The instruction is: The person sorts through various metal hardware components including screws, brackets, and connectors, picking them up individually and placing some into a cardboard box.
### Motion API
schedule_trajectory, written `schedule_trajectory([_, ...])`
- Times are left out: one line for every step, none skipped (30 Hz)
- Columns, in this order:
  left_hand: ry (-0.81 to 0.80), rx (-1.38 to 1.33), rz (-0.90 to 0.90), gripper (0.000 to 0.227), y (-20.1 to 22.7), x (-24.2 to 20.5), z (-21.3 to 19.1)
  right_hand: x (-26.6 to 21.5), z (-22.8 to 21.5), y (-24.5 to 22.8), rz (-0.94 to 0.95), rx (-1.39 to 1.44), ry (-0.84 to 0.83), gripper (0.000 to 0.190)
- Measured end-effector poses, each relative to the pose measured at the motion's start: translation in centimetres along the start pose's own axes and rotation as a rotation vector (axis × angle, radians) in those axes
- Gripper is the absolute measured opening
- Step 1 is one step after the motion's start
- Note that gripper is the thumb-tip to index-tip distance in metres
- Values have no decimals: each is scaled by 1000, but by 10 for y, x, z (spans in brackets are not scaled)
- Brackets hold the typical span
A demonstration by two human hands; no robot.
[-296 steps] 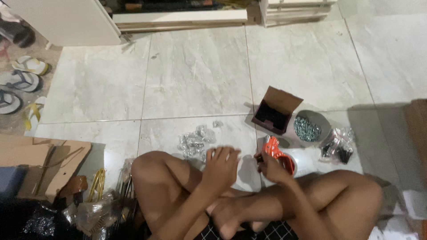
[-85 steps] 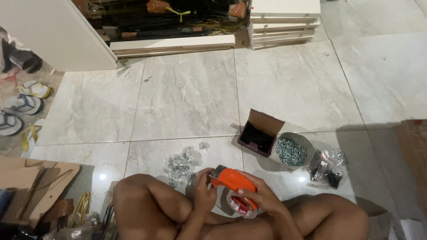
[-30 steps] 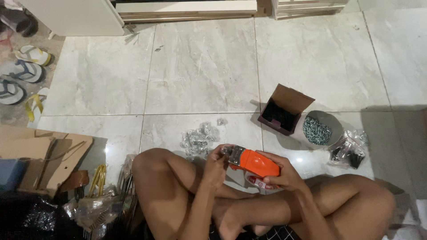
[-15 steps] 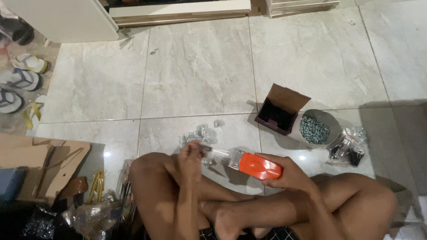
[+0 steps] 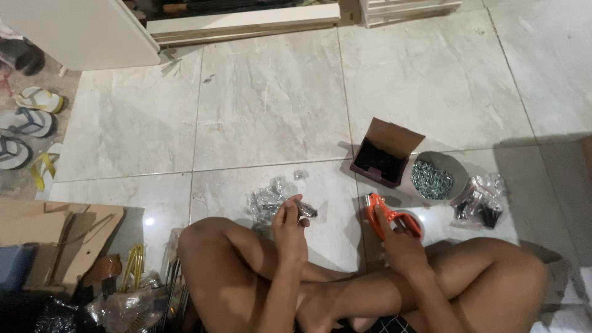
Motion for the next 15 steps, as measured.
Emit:
schedule_trajectory([125,27,-3,32,-8,0,-3,1,4,6,77,14,-30,100])
schedule_trajectory([123,30,-6,32,-18,-2,-6,-15,-5,-7,80,17,-32,100])
schedule_trajectory([159,114,59,32,-26,-5,-10,-31,-29,-26,-160,173,392,80])
schedule_trajectory([195,197,123,32,-35,-9,-13,-53,-50,-41,-396,332,818,69])
schedule_trajectory([201,205,116,32,-49,-14,-14,-55,-48,-57,-392,337,808,69])
schedule_trajectory([186,131,76,29,-65,-21,-14,-59,-47,-74,-530,498,826,73])
schedule_trajectory([165,52,43,26,-80,-23,-9,-61,-51,-88,-670,657,850,80])
schedule_trajectory([164,54,43,26,-72,-45,2,-66,-54,-105,-668,659,851,80])
schedule_trajectory([77,75,-70,34,-67,-64,15,-71,-58,-123,-748,786,823,72])
schedule_trajectory([-11,96,-184,42,-60,-84,27,-76,-63,-141,-827,913,791,65])
schedule_trajectory([-12,92,-175,42,-61,-83,23,-78,-56,-148,-836,911,794,65])
schedule_trajectory([0,-1,-247,32,-65,-82,18,-76,-49,-152,-808,1073,730,57])
schedule_trajectory([18,-92,-326,26,-70,-85,10,-77,-37,-157,-767,1235,652,52])
schedule_trajectory([22,-93,-324,26,-59,-79,7,-76,-40,-161,-770,1236,648,52])
schedule_trajectory([-55,-121,-316,43,-49,-78,2,-78,-37,-164,-726,1290,625,49])
Point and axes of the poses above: each hand's wrist, its own x-axis towards the middle knuckle, its own z-axis out of the palm, y = z × x, the point moved 3 cm from there along x, towards the middle knuckle, and after that the axes turned 4 degrees about -y, right-handed, at the moved point
